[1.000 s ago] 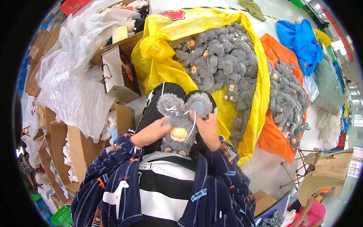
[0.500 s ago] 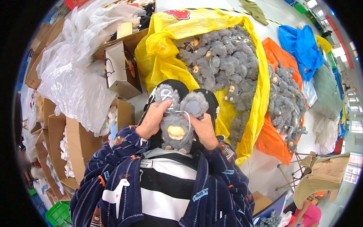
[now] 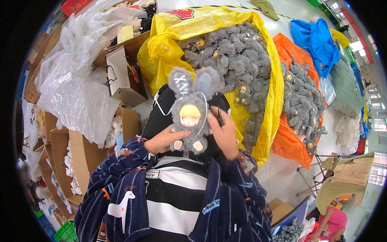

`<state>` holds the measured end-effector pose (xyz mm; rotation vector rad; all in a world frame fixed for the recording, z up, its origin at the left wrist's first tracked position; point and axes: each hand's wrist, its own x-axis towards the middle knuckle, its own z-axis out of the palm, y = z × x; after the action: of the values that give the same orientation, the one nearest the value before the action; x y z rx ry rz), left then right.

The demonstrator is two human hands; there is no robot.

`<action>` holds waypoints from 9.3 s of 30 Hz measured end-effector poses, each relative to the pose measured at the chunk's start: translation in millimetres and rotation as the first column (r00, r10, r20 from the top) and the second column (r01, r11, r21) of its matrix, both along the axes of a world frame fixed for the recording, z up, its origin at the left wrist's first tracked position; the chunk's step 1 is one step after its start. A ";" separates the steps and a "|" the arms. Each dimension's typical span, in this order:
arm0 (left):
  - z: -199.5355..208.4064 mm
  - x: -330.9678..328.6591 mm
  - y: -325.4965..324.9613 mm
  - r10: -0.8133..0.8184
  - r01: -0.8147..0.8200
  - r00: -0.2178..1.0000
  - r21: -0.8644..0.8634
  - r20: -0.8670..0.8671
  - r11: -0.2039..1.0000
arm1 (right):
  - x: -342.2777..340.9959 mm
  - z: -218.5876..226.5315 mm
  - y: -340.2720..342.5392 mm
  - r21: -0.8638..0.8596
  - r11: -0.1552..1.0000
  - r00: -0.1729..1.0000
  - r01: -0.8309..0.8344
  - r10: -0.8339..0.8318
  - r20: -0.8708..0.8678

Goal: The person sits on the floor and repeatedly picks up small grey stuffed toys from a yellow sack. Using scissors, they trim loose threads and excess fabric from the toys' bodies and faces, then place the finished items into an orange sack.

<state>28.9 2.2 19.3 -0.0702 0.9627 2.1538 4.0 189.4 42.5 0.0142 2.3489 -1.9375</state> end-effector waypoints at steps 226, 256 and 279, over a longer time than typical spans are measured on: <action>-24.7 -46.4 8.6 0.377 -0.397 0.918 0.321 0.127 0.860 | 41.5 -15.7 8.4 -0.018 0.997 0.991 -0.080 0.078 -0.113; -8.0 -74.7 10.2 0.287 -0.282 0.957 -0.337 -0.037 0.898 | 3.9 -24.7 23.7 -0.348 0.932 0.981 0.105 -0.041 0.187; 2.8 -118.5 0.3 -0.225 0.232 0.972 -0.118 0.071 0.965 | -199.4 -329.3 84.9 0.017 0.807 0.545 0.591 -0.414 0.729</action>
<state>-89.6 2.4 22.2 -0.0771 1.0208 1.8698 -195.4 274.3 -286.8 1.3261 1.6584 -1.8805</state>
